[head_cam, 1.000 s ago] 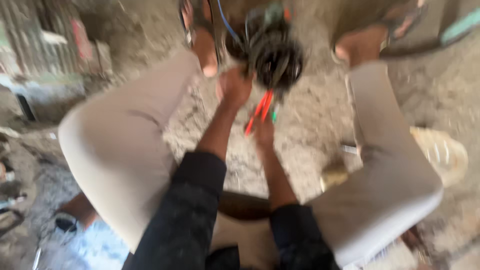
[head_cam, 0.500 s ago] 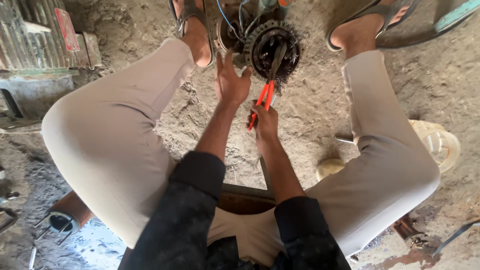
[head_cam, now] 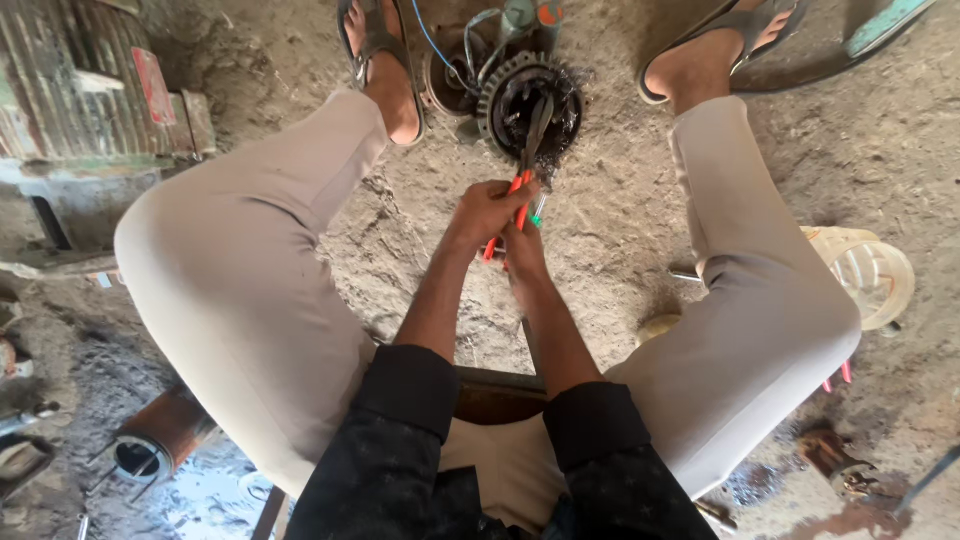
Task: The person sits on a chair working on a water pump assembly placed on the ground. They use a screwdriver on the pump housing, then use pliers with both hands to grip and work on a component inside the pump housing, repeatedly pulling and repositioning the pliers.
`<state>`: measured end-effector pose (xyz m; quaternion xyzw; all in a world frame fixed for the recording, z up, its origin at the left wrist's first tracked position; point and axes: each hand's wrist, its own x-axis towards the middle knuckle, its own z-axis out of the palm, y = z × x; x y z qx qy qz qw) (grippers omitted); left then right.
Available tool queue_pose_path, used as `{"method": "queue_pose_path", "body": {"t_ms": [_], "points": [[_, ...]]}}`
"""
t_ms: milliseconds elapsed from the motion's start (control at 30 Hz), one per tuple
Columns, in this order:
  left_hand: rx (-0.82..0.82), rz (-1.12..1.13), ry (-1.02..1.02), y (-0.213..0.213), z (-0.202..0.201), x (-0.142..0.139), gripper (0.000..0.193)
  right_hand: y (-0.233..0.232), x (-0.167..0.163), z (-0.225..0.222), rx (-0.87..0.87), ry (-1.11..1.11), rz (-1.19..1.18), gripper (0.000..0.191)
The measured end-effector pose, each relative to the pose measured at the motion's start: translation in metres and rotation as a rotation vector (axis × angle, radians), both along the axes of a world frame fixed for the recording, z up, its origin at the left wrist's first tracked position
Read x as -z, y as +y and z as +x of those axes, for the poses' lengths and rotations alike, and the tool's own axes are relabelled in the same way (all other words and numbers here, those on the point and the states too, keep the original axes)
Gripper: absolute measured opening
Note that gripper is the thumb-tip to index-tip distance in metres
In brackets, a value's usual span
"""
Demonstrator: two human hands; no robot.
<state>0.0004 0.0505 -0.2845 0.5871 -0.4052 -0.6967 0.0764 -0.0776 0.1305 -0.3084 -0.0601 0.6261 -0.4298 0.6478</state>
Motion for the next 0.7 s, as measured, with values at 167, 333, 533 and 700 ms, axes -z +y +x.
{"method": "queue_pose_path", "body": {"t_ms": [167,333,533,700], "points": [[0.032,-0.019,-0.011,-0.003,0.0,-0.004,0.059,0.0,-0.001,0.011,0.09,-0.009,0.037,0.021],[-0.004,-0.013,0.0,-0.002,0.0,0.004,0.057,-0.002,-0.002,0.01,0.062,0.099,0.077,0.018],[-0.033,0.026,0.015,-0.003,-0.003,0.005,0.054,-0.003,-0.002,0.009,0.089,0.111,0.098,0.019],[0.104,0.074,-0.117,-0.017,-0.004,-0.005,0.048,-0.006,-0.004,0.009,0.127,-0.046,0.214,0.026]]}}
